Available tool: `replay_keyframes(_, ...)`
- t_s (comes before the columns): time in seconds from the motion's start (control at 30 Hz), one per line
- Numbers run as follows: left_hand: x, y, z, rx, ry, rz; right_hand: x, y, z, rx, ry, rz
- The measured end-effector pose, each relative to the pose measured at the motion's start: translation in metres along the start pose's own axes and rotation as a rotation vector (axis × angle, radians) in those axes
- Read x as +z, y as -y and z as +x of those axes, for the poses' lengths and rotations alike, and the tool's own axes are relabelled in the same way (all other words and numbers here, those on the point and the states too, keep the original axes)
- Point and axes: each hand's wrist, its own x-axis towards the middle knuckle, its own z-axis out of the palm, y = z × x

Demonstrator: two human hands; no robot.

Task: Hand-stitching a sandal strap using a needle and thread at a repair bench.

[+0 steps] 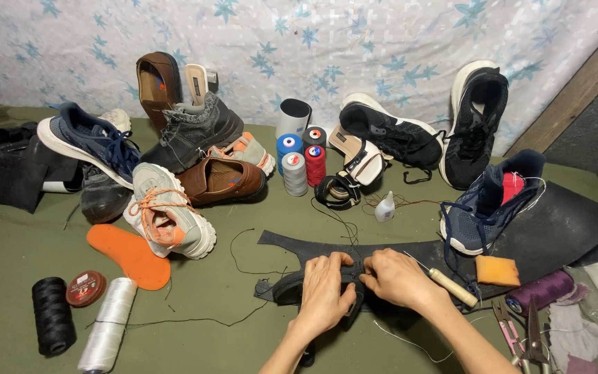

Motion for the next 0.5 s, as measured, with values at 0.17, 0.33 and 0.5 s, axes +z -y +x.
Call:
replay_keyframes(0.17,0.004,0.004,0.0,0.02,-0.006,0.052,0.01,-0.011,0.01,0.005,-0.003,0.359)
replay_keyframes(0.33,0.007,0.002,0.0,0.078,-0.094,0.091,0.032,-0.022,0.023,0.072,-0.08,0.638)
replay_keyframes(0.5,0.008,0.002,0.0,0.07,-0.123,0.095,0.058,-0.042,0.041,0.083,-0.15,0.932)
